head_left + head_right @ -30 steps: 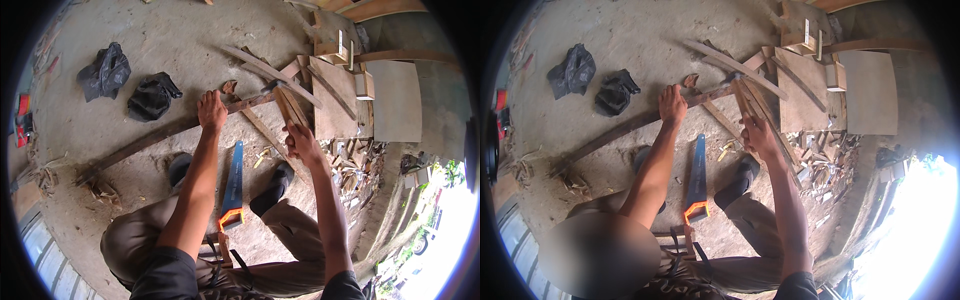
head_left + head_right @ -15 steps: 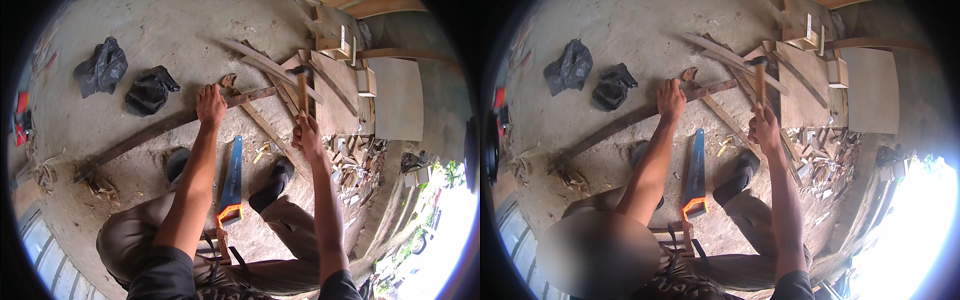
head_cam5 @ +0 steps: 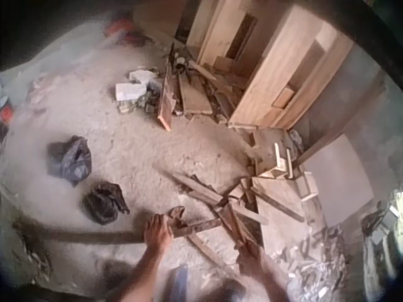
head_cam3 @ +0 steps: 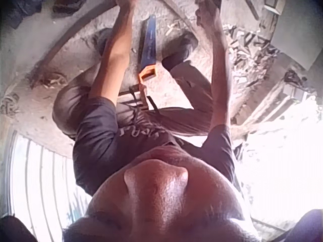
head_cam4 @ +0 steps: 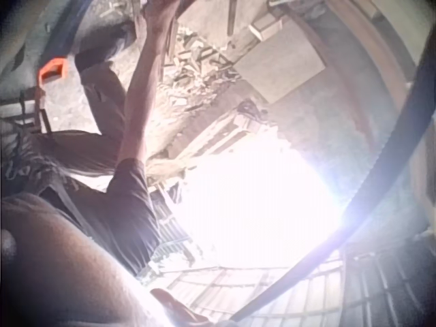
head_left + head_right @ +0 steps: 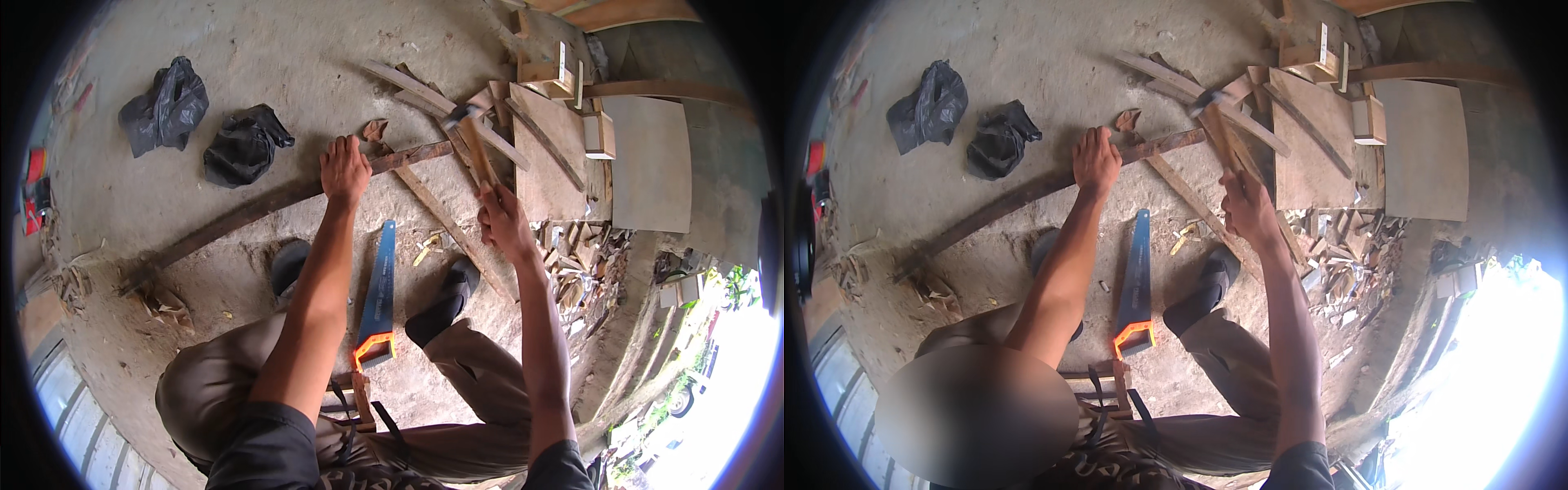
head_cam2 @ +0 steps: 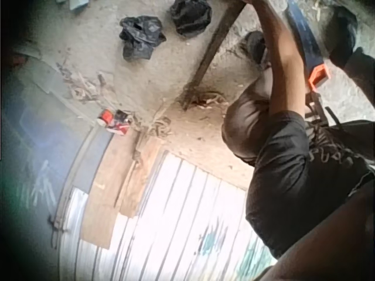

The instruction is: The person sits on the floor and uses a hammer to repeatedly strike a long piece of wood, breaking it into smaller pieces. The person then picks up the broken pieces and discards them.

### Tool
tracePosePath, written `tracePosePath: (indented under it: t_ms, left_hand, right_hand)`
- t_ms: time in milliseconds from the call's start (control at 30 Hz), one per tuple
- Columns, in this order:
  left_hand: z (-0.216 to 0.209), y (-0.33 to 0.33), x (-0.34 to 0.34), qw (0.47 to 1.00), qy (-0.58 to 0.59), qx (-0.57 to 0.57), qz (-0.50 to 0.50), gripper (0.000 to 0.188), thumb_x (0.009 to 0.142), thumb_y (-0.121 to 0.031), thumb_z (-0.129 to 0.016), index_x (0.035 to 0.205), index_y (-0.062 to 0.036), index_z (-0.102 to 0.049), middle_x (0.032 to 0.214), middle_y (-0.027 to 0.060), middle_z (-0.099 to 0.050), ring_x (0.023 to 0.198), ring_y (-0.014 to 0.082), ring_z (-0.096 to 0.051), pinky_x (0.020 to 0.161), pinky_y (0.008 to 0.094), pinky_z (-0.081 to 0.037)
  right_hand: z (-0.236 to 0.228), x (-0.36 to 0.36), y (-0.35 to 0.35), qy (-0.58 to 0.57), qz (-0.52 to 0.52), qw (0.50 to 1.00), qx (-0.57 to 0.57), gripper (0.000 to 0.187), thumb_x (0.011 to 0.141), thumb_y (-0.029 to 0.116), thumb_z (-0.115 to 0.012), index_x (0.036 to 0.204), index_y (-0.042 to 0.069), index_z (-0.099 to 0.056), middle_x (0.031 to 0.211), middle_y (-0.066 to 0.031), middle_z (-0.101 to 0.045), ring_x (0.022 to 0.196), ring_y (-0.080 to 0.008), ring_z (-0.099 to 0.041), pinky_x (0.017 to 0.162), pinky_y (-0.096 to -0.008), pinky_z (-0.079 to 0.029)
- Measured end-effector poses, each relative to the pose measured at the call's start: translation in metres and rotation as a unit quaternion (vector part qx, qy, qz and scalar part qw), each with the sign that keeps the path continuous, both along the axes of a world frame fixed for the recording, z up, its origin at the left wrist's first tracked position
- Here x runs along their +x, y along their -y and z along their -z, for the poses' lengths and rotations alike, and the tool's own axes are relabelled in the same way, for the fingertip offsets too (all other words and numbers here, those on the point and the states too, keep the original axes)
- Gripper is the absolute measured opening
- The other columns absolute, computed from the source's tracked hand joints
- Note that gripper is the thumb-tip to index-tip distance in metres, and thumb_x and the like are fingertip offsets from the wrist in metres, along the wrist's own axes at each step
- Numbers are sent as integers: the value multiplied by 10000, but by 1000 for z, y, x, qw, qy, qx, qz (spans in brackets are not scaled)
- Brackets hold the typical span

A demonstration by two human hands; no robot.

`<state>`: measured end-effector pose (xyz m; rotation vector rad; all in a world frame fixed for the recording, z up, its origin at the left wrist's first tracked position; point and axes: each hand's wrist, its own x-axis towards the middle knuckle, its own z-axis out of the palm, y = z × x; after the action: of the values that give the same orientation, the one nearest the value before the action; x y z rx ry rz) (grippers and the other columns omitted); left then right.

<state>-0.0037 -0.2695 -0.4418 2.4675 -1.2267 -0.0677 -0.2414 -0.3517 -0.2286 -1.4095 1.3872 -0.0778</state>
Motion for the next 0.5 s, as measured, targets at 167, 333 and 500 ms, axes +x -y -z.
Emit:
tracePosePath:
  t_ms: [167,333,500]
  left_hand:
    - [3,-2,-1,1000,6,6,6,234,845,-168,-630,1054,-146,-529,1024,53,-579,1030,248,-566,868,412,-444]
    - [3,-2,-2,1000,9,-20,1,244,834,-155,-635,1055,-146,-531,1020,57,-581,1021,251,-571,866,410,-444]
    - [4,-4,-1,1000,20,-11,7,246,835,-153,-627,1061,-144,-532,1024,61,-585,1027,254,-572,870,409,-441]
  right_hand:
    - [3,8,-9,-54,-71,996,-11,396,1036,388,-494,1039,-1,-571,624,-21,-488,451,-107,-503,394,-290,-377]
    - [-2,10,-4,43,52,998,-10,387,1043,365,-480,1014,-10,-573,613,-13,-483,436,-105,-483,384,-290,-380]
    - [-2,6,-8,12,-16,999,26,380,1048,352,-474,1013,-15,-568,600,10,-433,428,-91,-445,379,-284,-351]
